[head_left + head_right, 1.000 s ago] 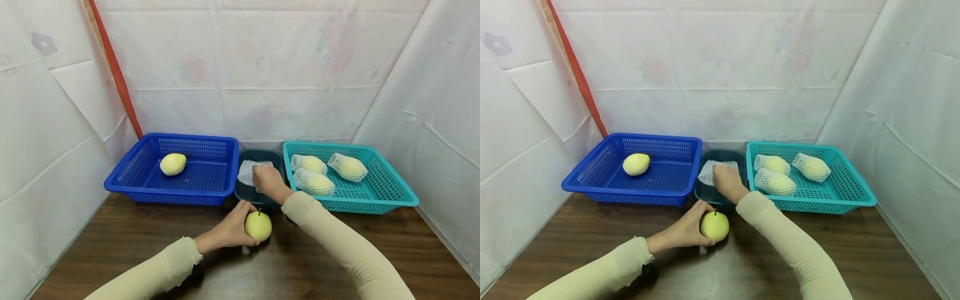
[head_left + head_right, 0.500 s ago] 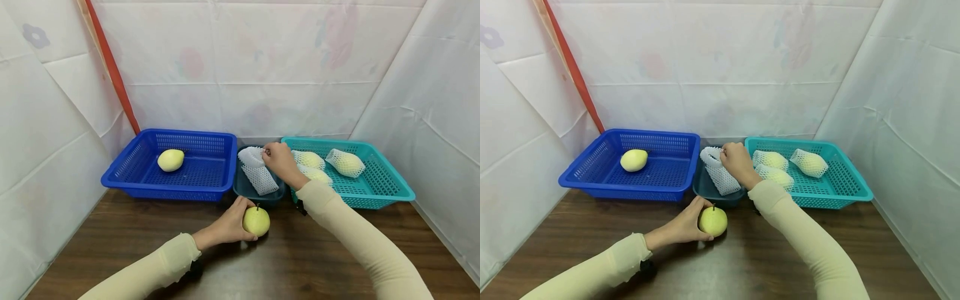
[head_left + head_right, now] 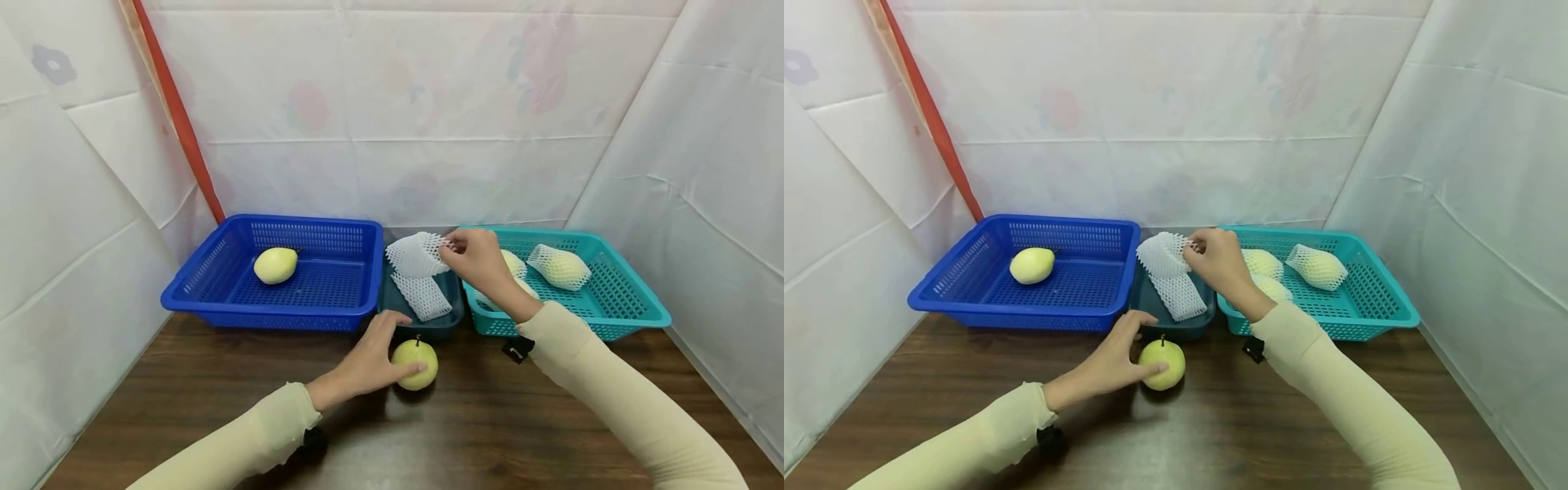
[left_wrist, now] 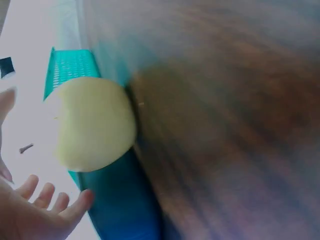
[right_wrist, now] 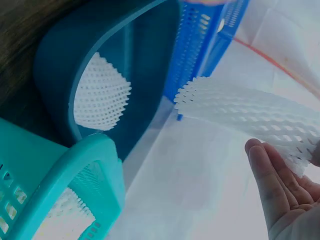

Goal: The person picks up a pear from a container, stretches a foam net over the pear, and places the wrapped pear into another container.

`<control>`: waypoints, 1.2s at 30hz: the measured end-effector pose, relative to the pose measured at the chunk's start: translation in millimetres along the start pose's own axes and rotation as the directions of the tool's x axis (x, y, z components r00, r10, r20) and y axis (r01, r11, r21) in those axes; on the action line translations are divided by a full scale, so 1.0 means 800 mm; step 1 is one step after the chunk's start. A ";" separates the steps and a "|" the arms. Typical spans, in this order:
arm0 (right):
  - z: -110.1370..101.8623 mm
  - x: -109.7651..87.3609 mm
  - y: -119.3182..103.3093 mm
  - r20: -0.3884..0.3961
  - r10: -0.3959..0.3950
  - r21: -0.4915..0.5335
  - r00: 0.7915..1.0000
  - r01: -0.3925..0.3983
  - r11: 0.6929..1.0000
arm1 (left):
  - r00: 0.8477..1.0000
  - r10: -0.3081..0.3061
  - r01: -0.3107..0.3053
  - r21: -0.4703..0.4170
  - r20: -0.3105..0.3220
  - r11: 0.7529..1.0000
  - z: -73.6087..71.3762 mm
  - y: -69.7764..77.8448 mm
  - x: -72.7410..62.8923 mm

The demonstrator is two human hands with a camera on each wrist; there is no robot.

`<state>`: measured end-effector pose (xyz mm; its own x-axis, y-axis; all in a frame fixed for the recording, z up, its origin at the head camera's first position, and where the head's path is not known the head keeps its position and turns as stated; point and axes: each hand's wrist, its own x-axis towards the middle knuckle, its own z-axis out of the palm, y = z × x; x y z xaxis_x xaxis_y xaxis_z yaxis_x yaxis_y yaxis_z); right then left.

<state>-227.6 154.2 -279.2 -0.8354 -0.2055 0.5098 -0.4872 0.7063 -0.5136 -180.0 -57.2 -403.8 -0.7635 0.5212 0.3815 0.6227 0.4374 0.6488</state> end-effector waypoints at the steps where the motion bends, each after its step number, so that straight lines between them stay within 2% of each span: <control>1: -0.003 -0.003 -0.002 0.000 0.007 0.015 1.000 -0.007 1.000 | 0.999 0.005 -0.005 -0.024 -0.039 1.000 -0.004 0.002 0.002; 5: -0.014 -0.014 -0.007 0.005 0.041 0.060 0.999 -0.042 0.997 | 0.987 -0.035 0.014 -0.131 -0.159 0.991 -0.019 0.006 0.015; 8: -0.020 -0.022 -0.008 0.018 0.081 0.088 0.997 -0.083 0.993 | 0.972 -0.119 0.069 -0.234 -0.203 0.970 -0.028 0.007 0.025; 10: -0.023 -0.027 -0.008 0.032 0.109 0.111 0.994 -0.112 0.988 | 0.960 -0.181 0.107 -0.319 -0.213 0.942 -0.031 0.009 0.031; 15: -0.026 -0.036 -0.007 0.081 0.169 0.167 0.982 -0.181 0.969 | 0.932 -0.312 0.187 -0.494 -0.183 0.849 -0.032 0.012 0.041; 17: -0.026 -0.038 -0.006 0.098 0.188 0.183 0.977 -0.204 0.962 | 0.922 -0.344 0.201 -0.542 -0.176 0.816 -0.031 0.012 0.044; 19: -0.026 -0.041 -0.007 0.107 0.201 0.195 0.974 -0.219 0.956 | 0.915 -0.360 0.188 -0.599 -0.181 0.779 -0.030 0.012 0.047; 21: -0.025 -0.043 -0.007 0.108 0.210 0.204 0.972 -0.228 0.952 | 0.905 -0.375 0.157 -0.664 -0.199 0.731 -0.030 0.013 0.049; 25: -0.024 -0.047 -0.007 0.111 0.231 0.224 0.967 -0.251 0.942 | 0.884 -0.389 0.054 -0.772 -0.257 0.633 -0.032 0.017 0.052; 27: -0.022 -0.050 -0.006 0.124 0.253 0.236 0.960 -0.276 0.932 | 0.880 -0.394 0.011 -0.817 -0.266 0.577 -0.033 0.019 0.051; 30: -0.019 -0.054 -0.006 0.147 0.286 0.261 0.947 -0.316 0.912 | 0.887 -0.395 -0.013 -0.868 -0.239 0.496 -0.035 0.022 0.051; 33: -0.016 -0.060 -0.006 0.166 0.273 0.320 0.948 -0.314 0.894 | 0.899 -0.398 -0.003 -0.911 -0.183 0.413 -0.037 0.026 0.052; 36: -0.015 -0.066 -0.004 0.194 0.215 0.476 0.957 -0.284 0.833 | 0.904 -0.409 0.021 -0.946 -0.120 0.323 -0.039 0.028 0.053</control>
<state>-179.0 170.5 -296.2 -0.9537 -0.1766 0.2434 -0.2899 0.3242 -0.9005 -203.6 -48.3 -352.2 -0.9660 0.2047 0.1581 0.0228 -0.5415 0.8404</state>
